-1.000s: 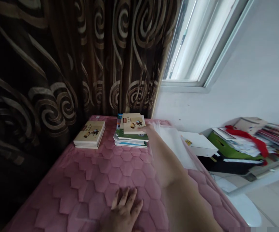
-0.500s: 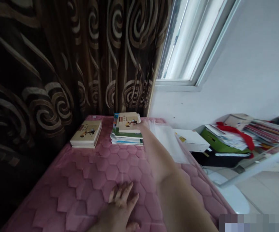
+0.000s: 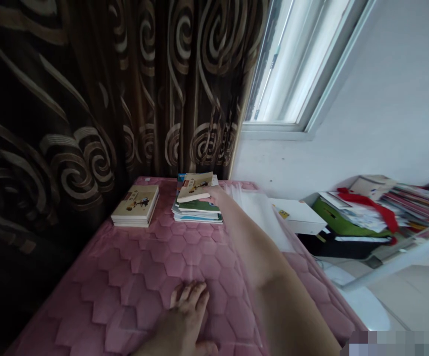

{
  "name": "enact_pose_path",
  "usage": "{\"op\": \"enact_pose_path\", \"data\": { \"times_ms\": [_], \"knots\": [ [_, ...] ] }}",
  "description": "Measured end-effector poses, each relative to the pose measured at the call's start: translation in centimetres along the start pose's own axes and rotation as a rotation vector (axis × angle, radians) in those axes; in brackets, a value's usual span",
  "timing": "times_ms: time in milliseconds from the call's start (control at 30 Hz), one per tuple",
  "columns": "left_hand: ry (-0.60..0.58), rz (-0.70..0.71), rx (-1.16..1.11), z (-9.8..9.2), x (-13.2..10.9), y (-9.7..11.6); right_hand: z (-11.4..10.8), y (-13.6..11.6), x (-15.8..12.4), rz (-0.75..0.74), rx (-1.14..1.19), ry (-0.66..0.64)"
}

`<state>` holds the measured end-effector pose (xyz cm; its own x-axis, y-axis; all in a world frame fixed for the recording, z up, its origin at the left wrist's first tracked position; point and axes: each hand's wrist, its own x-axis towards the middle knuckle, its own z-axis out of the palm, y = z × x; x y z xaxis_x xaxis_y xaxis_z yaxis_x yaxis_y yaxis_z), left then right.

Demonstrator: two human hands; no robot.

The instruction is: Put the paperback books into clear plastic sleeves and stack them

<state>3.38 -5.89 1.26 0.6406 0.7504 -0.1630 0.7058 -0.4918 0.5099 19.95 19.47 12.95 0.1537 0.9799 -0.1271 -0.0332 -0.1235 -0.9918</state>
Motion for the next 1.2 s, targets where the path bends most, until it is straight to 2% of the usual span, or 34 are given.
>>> {"op": "enact_pose_path", "data": {
  "times_ms": [100, 233, 333, 433, 567, 667, 767, 867, 933, 1000, 1100, 1200],
  "knots": [
    [-0.008, 0.028, 0.028, -0.6, -0.2, -0.2, -0.5, -0.3, -2.6, 0.024, 0.067, -0.064],
    [0.015, 0.041, 0.035, -0.7, -0.3, -0.5, -3.4, 1.1, -8.8, -0.043, 0.168, -0.118],
    [0.095, 0.021, 0.084, -0.3, -0.2, -0.3, -6.5, 3.7, -14.7, -0.067, 0.193, -0.092],
    [0.088, 0.0, 0.095, -0.4, -0.2, -0.2, -8.8, 7.1, -20.1, -0.05, 0.194, -0.013],
    [0.059, 0.127, -0.037, -1.8, -0.2, -1.1, -10.0, 11.8, -24.1, 0.103, 0.242, 0.03],
    [0.022, 0.184, -0.118, -3.1, -0.2, -2.3, -10.1, 14.7, -25.0, 0.19, 0.226, -0.002],
    [-0.016, 0.161, -0.172, -3.9, -0.1, -3.3, -10.4, 16.3, -25.0, 0.279, 0.151, -0.023],
    [0.086, 0.022, -0.193, -4.4, -0.1, -3.7, -10.9, 16.3, -24.7, 0.388, 0.013, -0.022],
    [0.164, -0.056, -0.185, -4.4, -0.2, -3.6, -11.4, 15.7, -24.4, 0.438, -0.137, -0.076],
    [0.177, -0.062, -0.181, -4.2, -0.2, -3.5, -11.8, 14.8, -24.1, 0.419, -0.33, -0.169],
    [0.123, -0.044, -0.174, -3.7, -0.2, -3.2, -12.2, 13.2, -23.0, 0.298, -0.641, -0.311],
    [0.094, -0.055, -0.159, -3.2, -0.1, -3.0, -11.7, 11.8, -21.0, 0.204, -0.84, -0.287]
  ]
}}
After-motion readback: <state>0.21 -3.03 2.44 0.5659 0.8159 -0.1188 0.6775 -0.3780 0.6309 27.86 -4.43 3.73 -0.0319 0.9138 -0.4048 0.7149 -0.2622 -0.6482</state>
